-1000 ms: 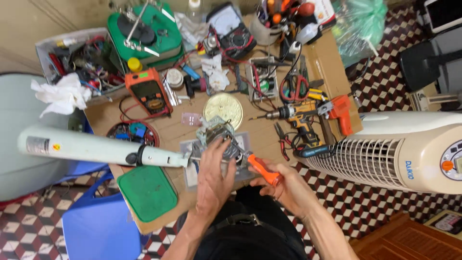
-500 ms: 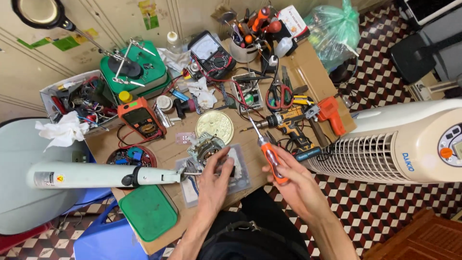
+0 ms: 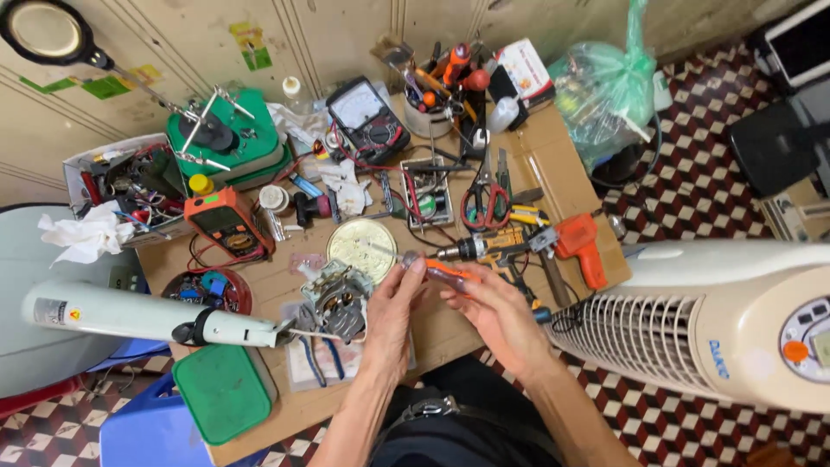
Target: The person works on a small engine assembly at a cluttered workbench, holding the engine with one hand while using a cordless drill on it, then picks up a screwdriver and pliers to work on the engine and small parts, and finally sorts through tools and components on the bench.
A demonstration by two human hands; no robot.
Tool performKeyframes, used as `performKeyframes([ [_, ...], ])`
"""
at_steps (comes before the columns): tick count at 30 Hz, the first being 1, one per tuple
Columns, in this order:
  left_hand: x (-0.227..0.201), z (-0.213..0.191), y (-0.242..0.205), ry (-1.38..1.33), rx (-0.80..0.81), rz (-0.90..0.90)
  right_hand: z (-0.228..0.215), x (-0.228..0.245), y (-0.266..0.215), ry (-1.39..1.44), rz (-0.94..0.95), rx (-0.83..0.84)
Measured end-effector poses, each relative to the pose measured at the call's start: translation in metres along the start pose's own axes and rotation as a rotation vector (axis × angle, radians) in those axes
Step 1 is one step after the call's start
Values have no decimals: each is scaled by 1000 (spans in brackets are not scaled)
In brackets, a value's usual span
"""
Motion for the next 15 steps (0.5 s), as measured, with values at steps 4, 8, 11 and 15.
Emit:
performKeyframes([
  [4,4,-19,-11,443,12,-126,-31,20,17,-440,-155,-214],
  [8,-69,10,-25,1228,24,478,-5,48,20,-797,-70,-212],
  [11,-99,54,-34,1444,149,1170,-2,43,36,-621,-26,122],
  [15,-18,10,-2,853,323,456,12,64,55,-701,-14,137],
])
Point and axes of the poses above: each hand's wrist, its own y-axis towards the middle knuckle, its own z-axis out of the palm, x = y × z, the point moved 8 cm from there along y, towards the middle knuckle, and after that the axes turned 15 degrees about z, right-handed, at the moved point
